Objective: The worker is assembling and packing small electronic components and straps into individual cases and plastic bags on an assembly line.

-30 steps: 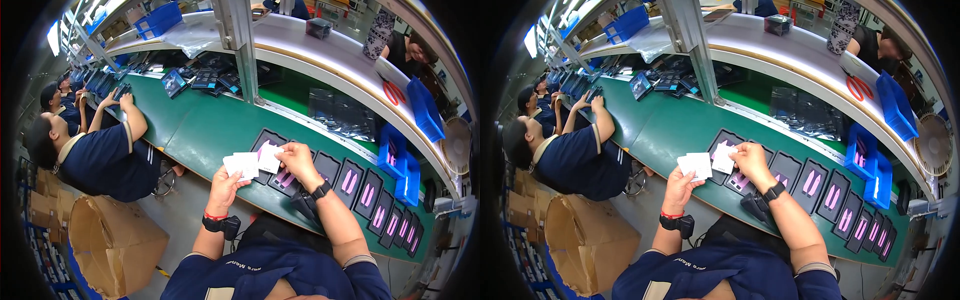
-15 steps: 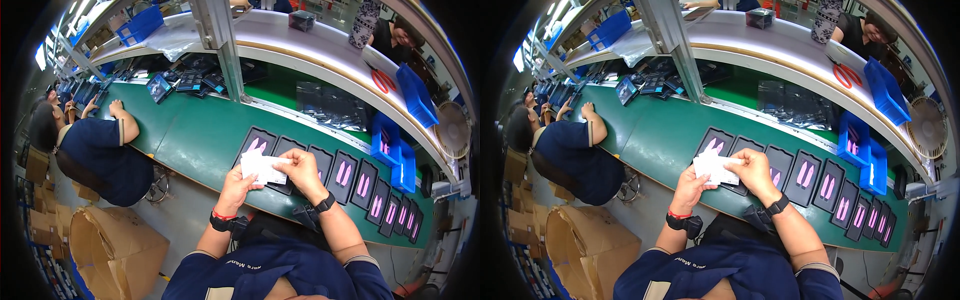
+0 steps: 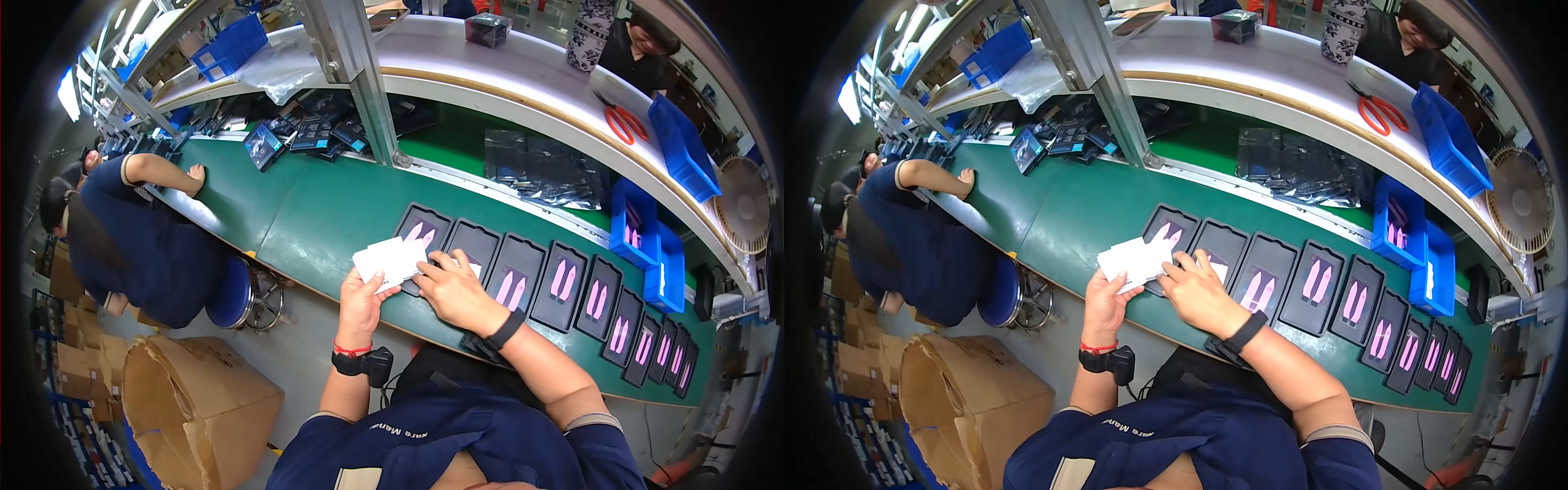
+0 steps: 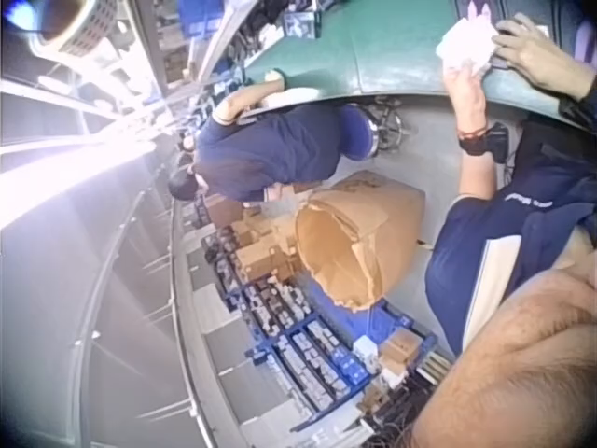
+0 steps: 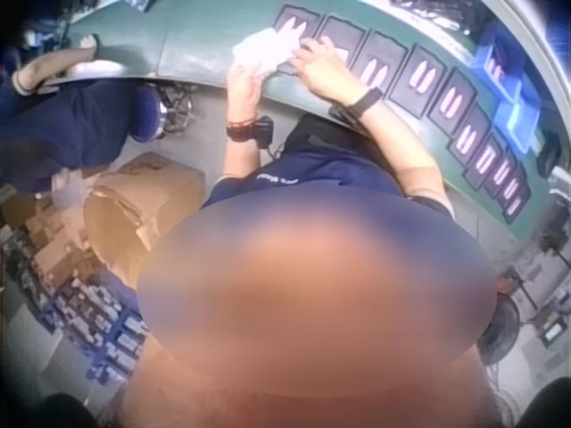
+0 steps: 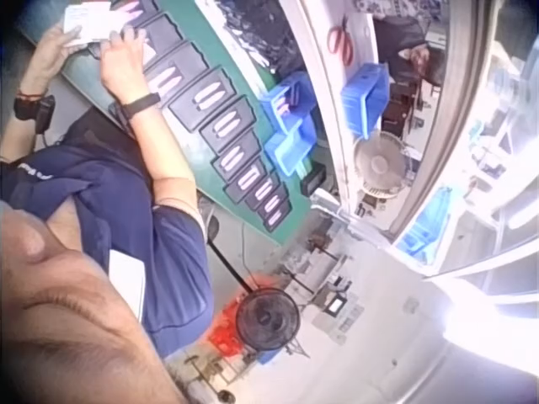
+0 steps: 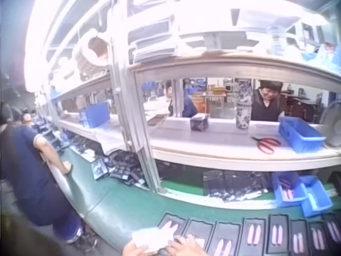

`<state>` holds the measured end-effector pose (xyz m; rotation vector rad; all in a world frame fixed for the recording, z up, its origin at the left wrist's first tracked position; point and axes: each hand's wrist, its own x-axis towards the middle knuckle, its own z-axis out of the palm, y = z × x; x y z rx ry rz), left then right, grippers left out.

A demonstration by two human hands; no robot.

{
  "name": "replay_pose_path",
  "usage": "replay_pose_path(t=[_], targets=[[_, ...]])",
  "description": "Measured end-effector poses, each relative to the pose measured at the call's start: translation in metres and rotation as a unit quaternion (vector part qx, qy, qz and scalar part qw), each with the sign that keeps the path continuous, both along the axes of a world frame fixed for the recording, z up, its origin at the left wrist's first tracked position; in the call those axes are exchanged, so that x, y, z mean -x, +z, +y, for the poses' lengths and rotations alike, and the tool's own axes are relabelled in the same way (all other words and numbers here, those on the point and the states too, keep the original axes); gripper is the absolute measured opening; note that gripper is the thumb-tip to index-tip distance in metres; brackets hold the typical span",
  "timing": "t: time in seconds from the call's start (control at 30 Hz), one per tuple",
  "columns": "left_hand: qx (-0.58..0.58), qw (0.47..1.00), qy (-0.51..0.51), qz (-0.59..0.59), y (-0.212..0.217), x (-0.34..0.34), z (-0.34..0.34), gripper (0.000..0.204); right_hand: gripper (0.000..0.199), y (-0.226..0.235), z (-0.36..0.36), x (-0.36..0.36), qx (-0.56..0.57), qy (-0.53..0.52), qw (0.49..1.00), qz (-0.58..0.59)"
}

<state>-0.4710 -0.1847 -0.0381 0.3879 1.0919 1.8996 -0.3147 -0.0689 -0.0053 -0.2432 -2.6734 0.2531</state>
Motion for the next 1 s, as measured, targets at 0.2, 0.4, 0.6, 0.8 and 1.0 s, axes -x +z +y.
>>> replay_pose_path(t=[0.2,0.4,0.6,0.8,1.0], targets=[[0.02,1.0,0.009,0.003,-0.002,-0.001,0.002,0.028,0.028,-0.007,-0.01,0.016,0.062,-0.03,0.997,-0.046],[0.012,0.999,-0.04,-0.006,0.003,-0.01,0.003,0.029,0.033,0.01,0.001,-0.016,0.245,-0.138,0.954,0.108],[-0.007,0.981,-0.195,0.014,0.015,-0.054,0.025,0.027,0.017,0.015,0.015,-0.054,0.644,-0.116,0.74,0.155],[0.005,0.97,-0.244,0.006,0.014,-0.081,0.04,0.029,0.008,0.01,0.009,-0.095,0.579,-0.217,0.761,0.196],[0.038,0.97,-0.233,0.052,0.017,-0.086,0.051,0.028,0.016,-0.003,0.012,-0.127,0.383,-0.341,0.844,0.157]])
